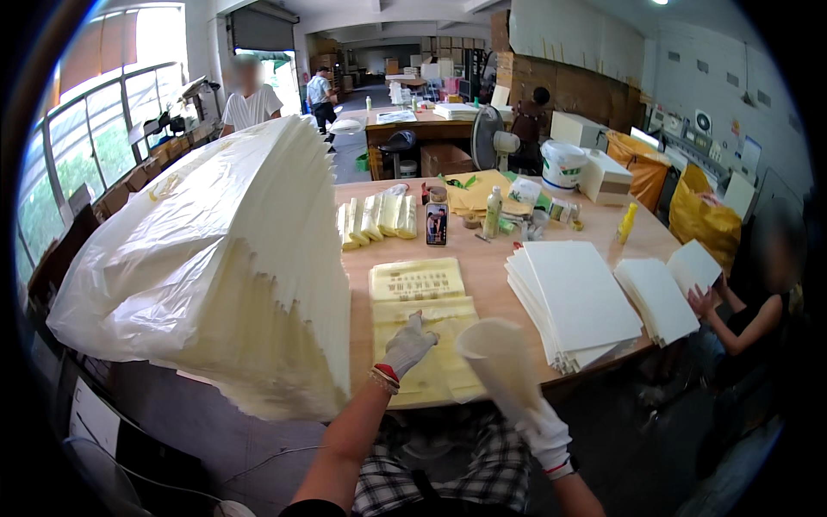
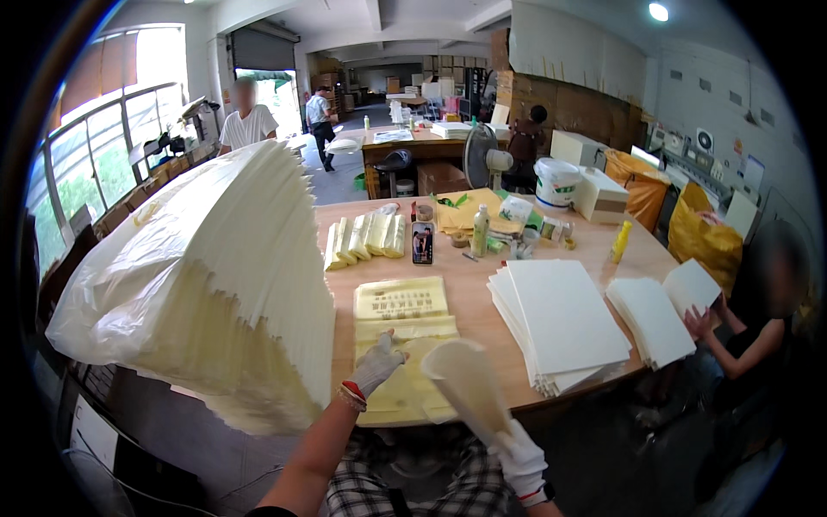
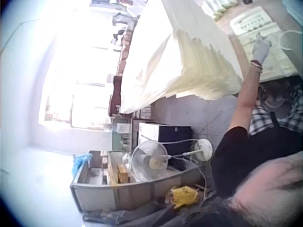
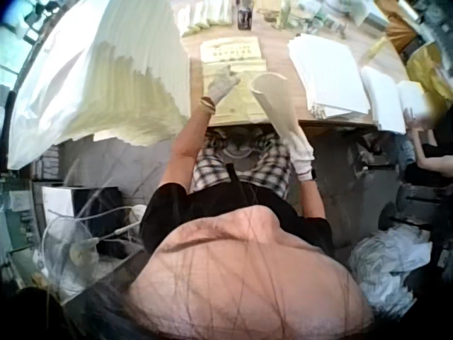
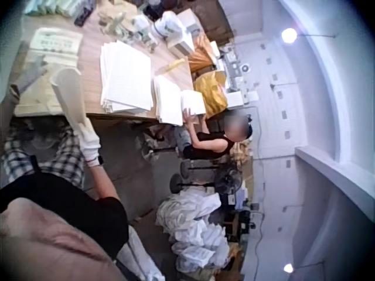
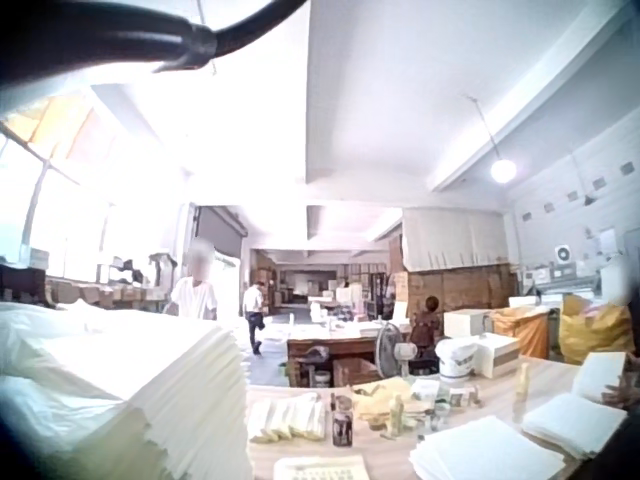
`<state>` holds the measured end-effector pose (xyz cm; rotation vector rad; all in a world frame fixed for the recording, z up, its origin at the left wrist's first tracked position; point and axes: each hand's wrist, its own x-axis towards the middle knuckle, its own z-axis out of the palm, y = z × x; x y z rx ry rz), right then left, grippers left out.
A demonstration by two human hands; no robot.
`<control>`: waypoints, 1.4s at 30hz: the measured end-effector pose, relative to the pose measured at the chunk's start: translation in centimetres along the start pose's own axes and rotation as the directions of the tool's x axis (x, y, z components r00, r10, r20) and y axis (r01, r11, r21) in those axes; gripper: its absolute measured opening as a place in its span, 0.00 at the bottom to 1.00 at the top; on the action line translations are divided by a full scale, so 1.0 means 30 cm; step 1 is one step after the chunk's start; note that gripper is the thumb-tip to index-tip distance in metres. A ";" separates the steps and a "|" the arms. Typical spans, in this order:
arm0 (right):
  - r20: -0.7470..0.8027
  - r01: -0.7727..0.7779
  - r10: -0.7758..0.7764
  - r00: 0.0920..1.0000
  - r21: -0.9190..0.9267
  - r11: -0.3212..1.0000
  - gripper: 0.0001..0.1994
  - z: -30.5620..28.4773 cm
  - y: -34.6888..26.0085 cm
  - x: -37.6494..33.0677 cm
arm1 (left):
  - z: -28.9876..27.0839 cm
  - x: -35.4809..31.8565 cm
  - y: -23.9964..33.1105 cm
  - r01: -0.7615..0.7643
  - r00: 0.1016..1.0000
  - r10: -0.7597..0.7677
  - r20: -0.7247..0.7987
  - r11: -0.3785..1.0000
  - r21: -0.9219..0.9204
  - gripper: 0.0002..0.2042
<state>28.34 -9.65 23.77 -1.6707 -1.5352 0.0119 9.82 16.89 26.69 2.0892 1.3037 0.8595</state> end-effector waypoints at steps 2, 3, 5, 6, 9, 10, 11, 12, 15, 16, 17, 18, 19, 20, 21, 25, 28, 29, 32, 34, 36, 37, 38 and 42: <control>0.218 0.009 0.021 0.976 -0.135 0.991 0.10 0.026 0.069 -0.013 | 0.059 0.013 0.042 0.016 0.992 -0.017 0.128 1.000 0.009 0.15; 0.226 -0.045 0.086 0.970 -0.181 0.982 0.10 0.051 0.062 -0.010 | 0.124 -0.067 0.109 -0.145 0.987 0.129 0.096 0.973 0.179 0.09; 0.342 -0.143 0.241 0.908 -0.288 0.947 0.11 0.124 0.045 0.019 | 0.283 -0.277 0.062 -0.703 0.709 0.704 0.038 0.710 -0.032 0.11; 0.461 -0.178 0.368 0.808 -0.405 0.897 0.13 0.156 0.051 0.046 | 0.287 -0.356 0.142 -0.689 0.710 0.700 0.081 0.713 -0.129 0.16; 0.506 -0.331 0.580 0.638 -0.500 0.800 0.20 0.205 0.057 0.073 | 0.326 -0.420 0.151 -0.566 0.792 0.601 0.109 0.788 -0.242 0.27; 0.448 -0.429 0.647 0.617 -0.498 0.754 0.23 0.204 0.039 0.077 | 0.319 -0.413 0.127 -0.509 0.830 0.546 0.114 0.825 -0.245 0.30; 0.371 -0.512 0.685 0.627 -0.466 0.721 0.25 0.207 0.028 0.077 | 0.304 -0.406 0.102 -0.448 0.863 0.478 0.165 0.873 -0.192 0.31; 0.278 -0.583 0.699 0.659 -0.397 0.708 0.28 0.217 0.022 0.079 | 0.257 -0.392 0.093 -0.382 0.890 0.402 0.215 0.915 -0.132 0.31; -0.056 -0.474 0.471 0.880 -0.054 0.879 0.36 0.343 0.118 0.066 | 0.296 -0.430 -0.030 -0.420 0.838 0.383 0.390 0.907 0.013 0.31; -0.068 -0.450 0.445 0.893 -0.142 0.882 0.34 0.370 0.127 0.094 | 0.307 -0.453 -0.059 -0.495 0.788 0.428 0.443 0.868 0.040 0.32; 0.040 -0.470 0.486 0.873 -0.201 0.859 0.32 0.396 0.159 0.122 | 0.314 -0.465 -0.090 -0.565 0.732 0.466 0.497 0.823 0.062 0.33; 0.146 -0.483 0.530 0.836 -0.265 0.835 0.31 0.416 0.204 0.145 | 0.324 -0.465 -0.136 -0.666 0.718 0.563 0.409 0.726 0.170 0.33; 0.234 -0.487 0.571 0.787 -0.333 0.807 0.30 0.418 0.237 0.170 | 0.340 -0.444 -0.189 -0.744 0.668 0.670 0.324 0.606 0.279 0.32; 0.255 -0.477 0.579 0.775 -0.365 0.799 0.29 0.422 0.257 0.186 | 0.351 -0.417 -0.247 -0.787 0.588 0.769 0.249 0.474 0.394 0.32; 0.259 -0.488 0.608 0.751 -0.403 0.775 0.29 0.413 0.263 0.194 | 0.339 -0.384 -0.325 -0.660 0.652 0.710 0.264 0.361 0.659 0.30; 0.305 -0.504 0.654 0.693 -0.443 0.741 0.33 0.387 0.315 0.185 | 0.291 -0.307 -0.391 0.029 0.978 -0.117 -0.175 0.898 -0.438 0.23; 0.395 -0.504 0.629 0.669 -0.381 0.775 0.36 0.350 0.247 0.170 | 0.189 -0.339 -0.379 0.203 0.978 -0.206 0.030 0.911 -0.359 0.19; 0.429 -0.499 0.612 0.665 -0.354 0.791 0.37 0.333 0.208 0.159 | 0.172 -0.374 -0.377 0.087 0.992 -0.108 -0.062 0.960 -0.267 0.19; 0.403 -0.515 0.539 0.740 -0.176 0.839 0.36 0.307 0.167 0.071 | 0.147 -0.473 -0.379 -0.128 0.973 0.117 -0.197 0.991 -0.048 0.19; 0.379 -0.443 0.444 0.812 -0.094 0.892 0.36 0.296 0.170 -0.007 | 0.124 -0.570 -0.378 -0.072 0.986 0.067 -0.156 0.997 -0.025 0.19; 0.409 -0.449 0.423 0.808 -0.037 0.893 0.36 0.282 0.151 -0.062 | 0.080 -0.655 -0.345 0.002 0.999 -0.003 -0.047 1.000 -0.022 0.17; 0.455 -0.494 0.448 0.769 -0.021 0.869 0.35 0.263 0.125 -0.084 | 0.063 -0.695 -0.339 0.040 0.999 -0.040 0.004 0.999 -0.016 0.17; 0.496 -0.537 0.470 0.730 -0.009 0.843 0.35 0.249 0.107 -0.099 | 0.055 -0.714 -0.342 0.054 0.998 -0.053 0.023 0.998 -0.028 0.14; 0.397 -0.306 0.226 0.889 0.149 0.940 0.32 0.215 0.061 -0.232 | -0.073 -0.839 -0.226 0.022 0.995 -0.022 0.093 1.000 -0.009 0.11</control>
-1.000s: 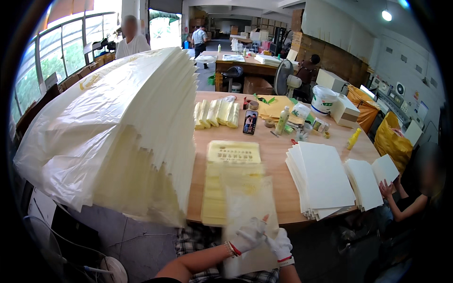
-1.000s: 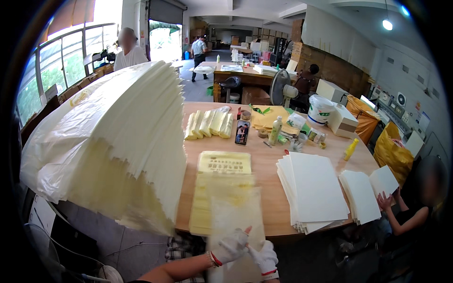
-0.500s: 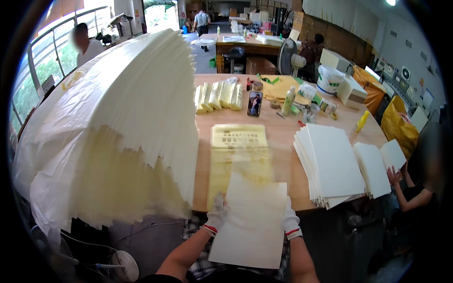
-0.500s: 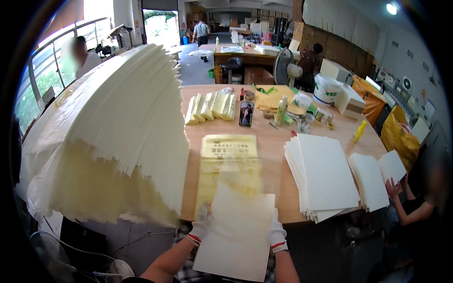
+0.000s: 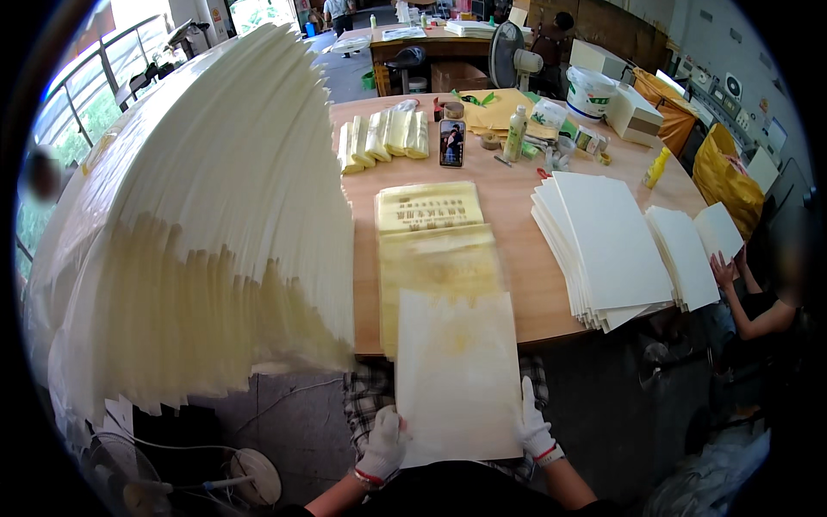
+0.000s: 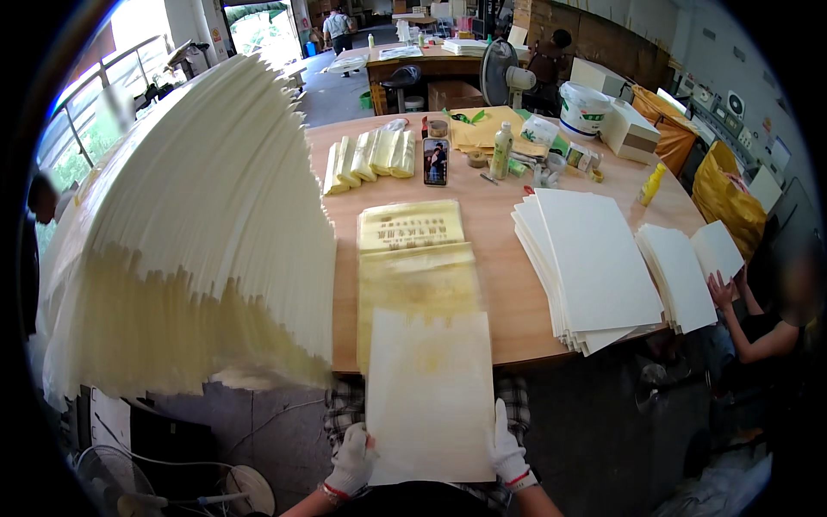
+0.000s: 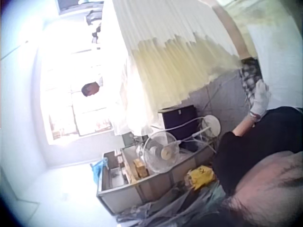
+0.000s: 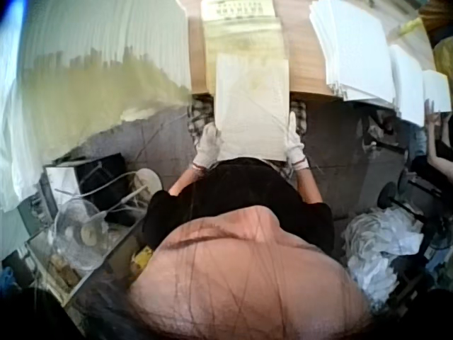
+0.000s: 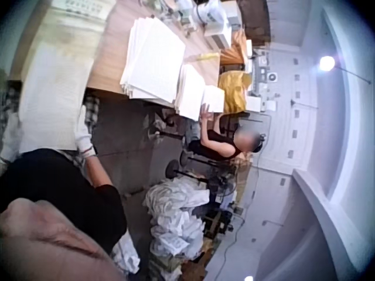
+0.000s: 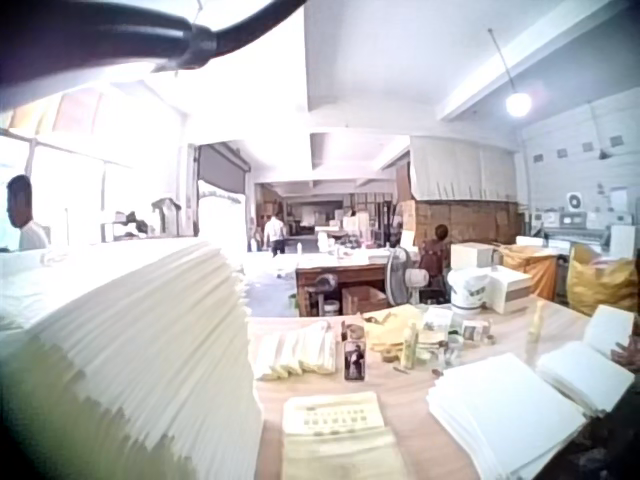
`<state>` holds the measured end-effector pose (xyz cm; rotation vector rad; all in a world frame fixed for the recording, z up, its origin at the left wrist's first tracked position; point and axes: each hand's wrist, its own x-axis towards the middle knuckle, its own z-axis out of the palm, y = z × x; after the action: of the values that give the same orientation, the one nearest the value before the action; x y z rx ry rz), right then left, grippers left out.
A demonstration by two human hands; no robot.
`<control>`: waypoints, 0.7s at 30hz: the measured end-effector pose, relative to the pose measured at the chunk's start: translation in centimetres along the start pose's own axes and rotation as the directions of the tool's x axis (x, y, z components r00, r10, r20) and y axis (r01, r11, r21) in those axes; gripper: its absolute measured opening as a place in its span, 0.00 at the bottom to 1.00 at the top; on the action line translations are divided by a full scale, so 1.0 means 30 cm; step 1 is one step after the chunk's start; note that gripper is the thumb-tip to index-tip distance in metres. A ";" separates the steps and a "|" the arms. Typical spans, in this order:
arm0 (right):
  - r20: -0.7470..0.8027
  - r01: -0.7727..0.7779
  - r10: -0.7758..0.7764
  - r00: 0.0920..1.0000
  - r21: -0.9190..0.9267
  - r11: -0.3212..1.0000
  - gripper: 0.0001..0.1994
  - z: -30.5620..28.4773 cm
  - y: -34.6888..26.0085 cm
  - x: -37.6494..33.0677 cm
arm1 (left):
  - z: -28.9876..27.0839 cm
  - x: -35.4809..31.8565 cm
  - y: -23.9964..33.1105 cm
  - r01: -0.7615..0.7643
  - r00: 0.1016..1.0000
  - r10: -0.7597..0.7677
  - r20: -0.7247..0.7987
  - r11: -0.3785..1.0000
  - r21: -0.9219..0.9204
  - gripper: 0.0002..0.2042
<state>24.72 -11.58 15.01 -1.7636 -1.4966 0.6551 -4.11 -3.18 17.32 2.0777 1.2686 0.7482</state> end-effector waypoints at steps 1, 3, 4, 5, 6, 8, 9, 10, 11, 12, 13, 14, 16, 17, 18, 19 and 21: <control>-0.049 0.087 -0.088 0.995 -0.037 0.996 0.31 0.005 -0.003 -0.038 | -0.002 -0.045 -0.022 -0.074 0.996 0.074 0.048 0.997 -0.003 0.12; -0.035 0.133 -0.135 0.990 -0.051 0.990 0.28 0.011 -0.006 -0.142 | -0.026 -0.108 -0.036 -0.221 0.966 0.221 0.137 0.975 -0.017 0.16; 0.007 0.109 -0.109 0.994 -0.056 0.992 0.27 0.015 -0.006 -0.192 | -0.104 -0.135 0.046 -0.052 0.940 0.071 0.333 0.996 -0.066 0.20; 0.093 0.062 -0.056 0.994 -0.070 0.996 0.26 0.008 -0.014 -0.238 | -0.101 -0.147 0.033 0.277 0.905 -0.142 0.402 0.912 -0.302 0.20; 0.192 -0.031 0.050 0.980 -0.099 0.995 0.24 0.011 -0.019 -0.296 | -0.082 -0.164 0.010 0.563 0.795 -0.289 0.534 0.680 -0.470 0.19; 0.377 -0.052 0.130 0.917 -0.209 0.977 0.22 0.008 -0.019 -0.347 | -0.096 -0.165 0.008 0.111 0.911 0.051 0.409 0.926 -0.362 0.16; 0.322 0.149 -0.058 0.945 -0.265 0.953 0.21 0.014 -0.010 -0.349 | -0.103 -0.163 0.009 -0.131 0.919 0.221 0.325 0.952 -0.276 0.14; 0.180 0.390 -0.346 0.921 -0.403 0.828 0.20 0.018 -0.009 -0.319 | -0.075 -0.158 0.028 -0.096 0.954 0.147 0.262 0.975 -0.198 0.12; 0.069 0.345 -0.347 0.935 -0.402 0.848 0.19 0.020 -0.009 -0.278 | -0.054 -0.153 0.035 -0.053 0.979 0.076 0.192 0.991 -0.123 0.11; 0.007 -0.015 0.016 1.000 -0.151 0.988 0.18 0.002 -0.040 -0.204 | -0.035 -0.133 0.018 0.141 0.975 -0.123 0.184 0.987 -0.083 0.06; -0.218 -0.011 0.014 0.976 0.014 1.000 0.19 -0.004 -0.045 -0.139 | -0.046 -0.124 0.021 0.080 0.989 -0.059 0.132 0.984 -0.160 0.06; -0.148 -0.088 0.091 0.985 0.027 0.996 0.20 -0.033 -0.076 -0.178 | -0.057 -0.123 0.023 0.016 0.997 0.001 0.077 0.972 -0.233 0.05; -0.043 0.030 -0.033 0.999 -0.073 0.997 0.23 -0.062 -0.032 -0.247 | -0.063 -0.103 0.006 -0.099 0.995 0.103 -0.007 0.936 -0.337 0.05; 0.179 -0.105 0.125 0.976 -0.117 0.987 0.21 -0.082 -0.014 -0.283 | -0.047 -0.113 -0.008 -0.119 0.992 0.122 -0.013 0.922 -0.368 0.04; 0.230 -0.148 0.138 0.963 0.027 0.989 0.20 -0.123 -0.052 -0.266 | -0.052 -0.095 0.024 -0.172 0.984 0.173 -0.029 0.922 -0.347 0.04; 0.286 -0.208 0.155 0.946 0.167 0.964 0.19 -0.159 -0.083 -0.255 | -0.056 -0.075 0.071 -0.219 0.975 0.221 -0.031 0.918 -0.332 0.04; 0.016 -0.185 0.203 0.979 0.479 0.858 0.19 -0.150 -0.025 -0.186 | -0.065 -0.001 0.145 -0.233 0.971 0.234 -0.036 0.914 -0.333 0.04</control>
<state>26.61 -17.89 17.95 -1.5309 -1.0195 0.9980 -3.01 -4.46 21.78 1.9614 0.8254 0.9902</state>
